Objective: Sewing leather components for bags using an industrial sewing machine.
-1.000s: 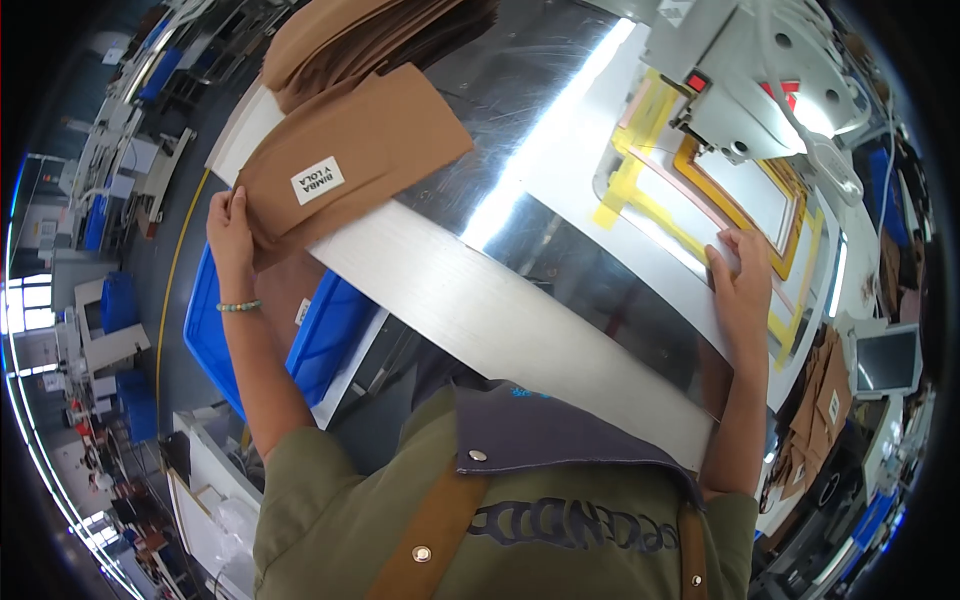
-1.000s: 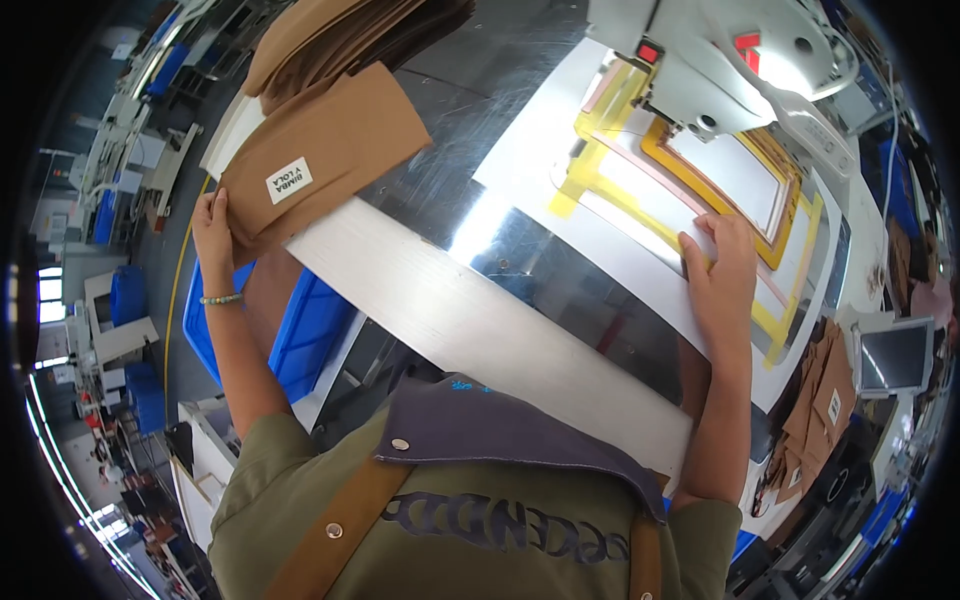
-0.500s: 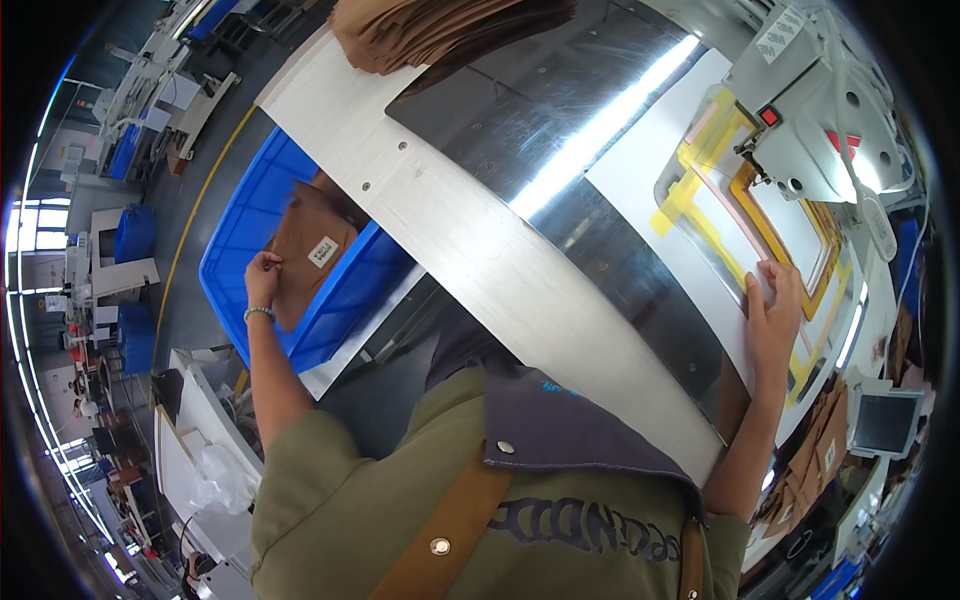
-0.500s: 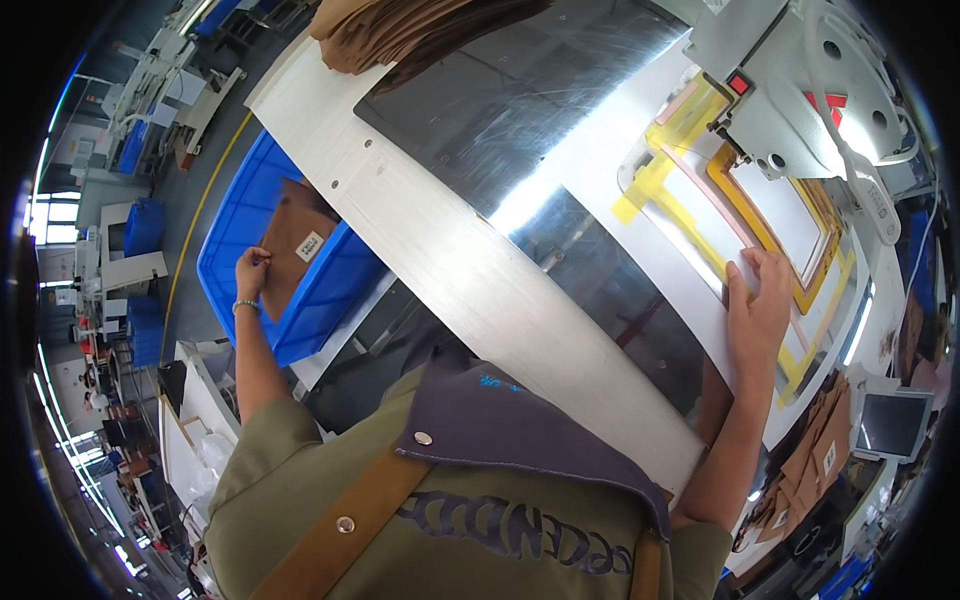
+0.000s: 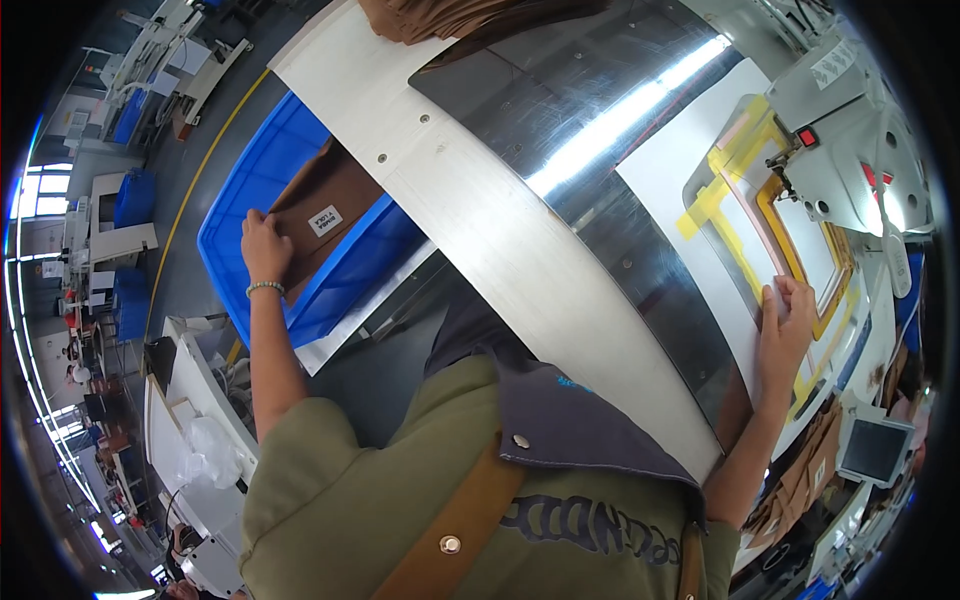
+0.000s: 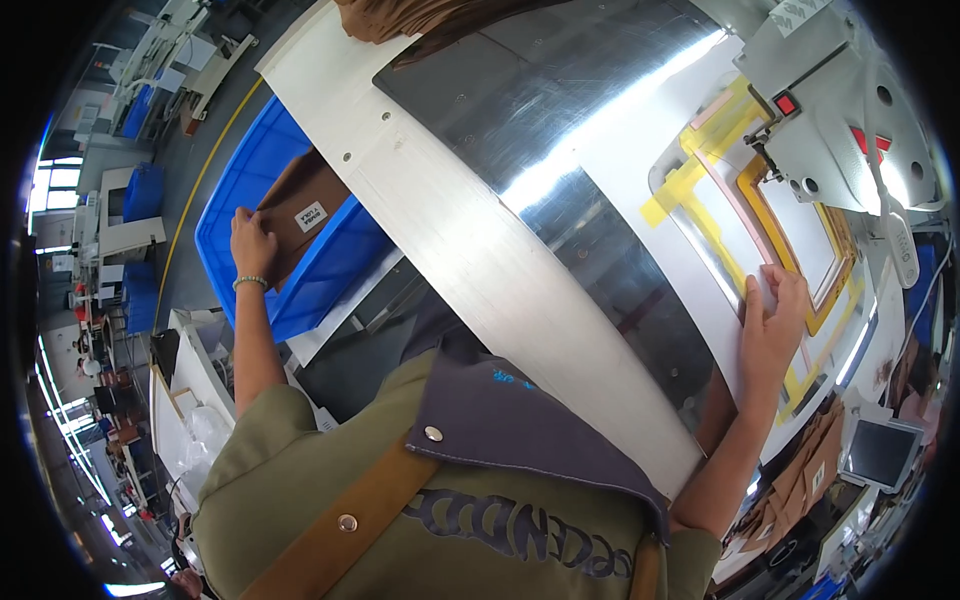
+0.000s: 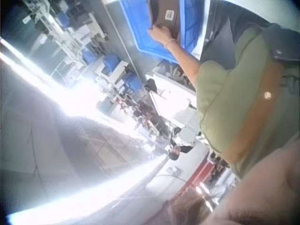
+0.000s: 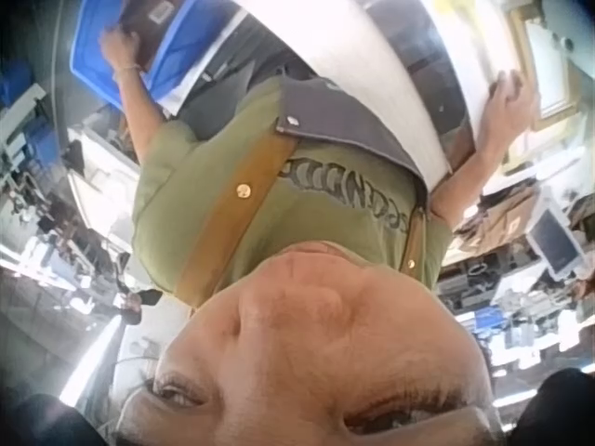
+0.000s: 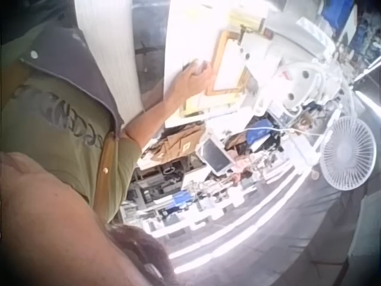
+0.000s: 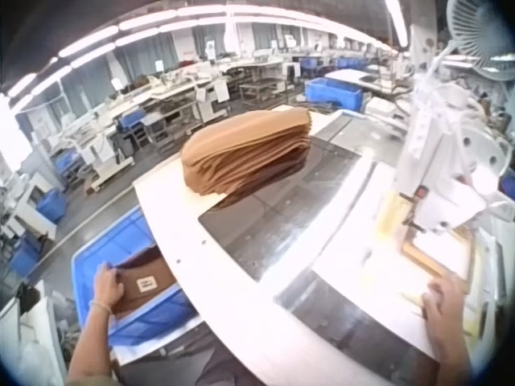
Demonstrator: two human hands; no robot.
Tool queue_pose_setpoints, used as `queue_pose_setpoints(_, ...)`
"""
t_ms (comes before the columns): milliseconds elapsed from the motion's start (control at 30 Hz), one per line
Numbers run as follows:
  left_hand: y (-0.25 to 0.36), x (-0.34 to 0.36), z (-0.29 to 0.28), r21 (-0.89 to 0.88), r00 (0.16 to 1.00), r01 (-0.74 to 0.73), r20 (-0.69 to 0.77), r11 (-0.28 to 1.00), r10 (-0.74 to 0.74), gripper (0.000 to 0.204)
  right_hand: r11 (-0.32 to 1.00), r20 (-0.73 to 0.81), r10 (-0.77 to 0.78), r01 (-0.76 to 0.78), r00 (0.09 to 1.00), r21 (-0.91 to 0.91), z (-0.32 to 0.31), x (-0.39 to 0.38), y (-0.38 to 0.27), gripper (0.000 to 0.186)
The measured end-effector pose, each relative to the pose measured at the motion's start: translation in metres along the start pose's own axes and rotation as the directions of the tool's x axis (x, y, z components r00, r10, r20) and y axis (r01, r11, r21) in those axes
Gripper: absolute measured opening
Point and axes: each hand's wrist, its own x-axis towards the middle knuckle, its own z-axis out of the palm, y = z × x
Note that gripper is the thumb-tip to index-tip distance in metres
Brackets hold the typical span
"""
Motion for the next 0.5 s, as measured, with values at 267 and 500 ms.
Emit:
queue_pose_setpoints(267, -0.076, 0.021, 0.085, -0.032, 0.862, 0.22, 0.475, 0.975, -0.179, 0.066, 1.0, 0.018, -0.025, 0.025, 1.0, -0.017, -0.001, 0.001, 0.016, 0.022)
queue_pose_setpoints(500, -0.086, 0.012, 0.16, -0.174, 0.64, 0.543, 0.719, 0.822, -0.27, 0.062, 0.999, 0.017, -0.037, 0.038, 0.999, -0.028, 0.001, 0.003, 0.007, 0.021)
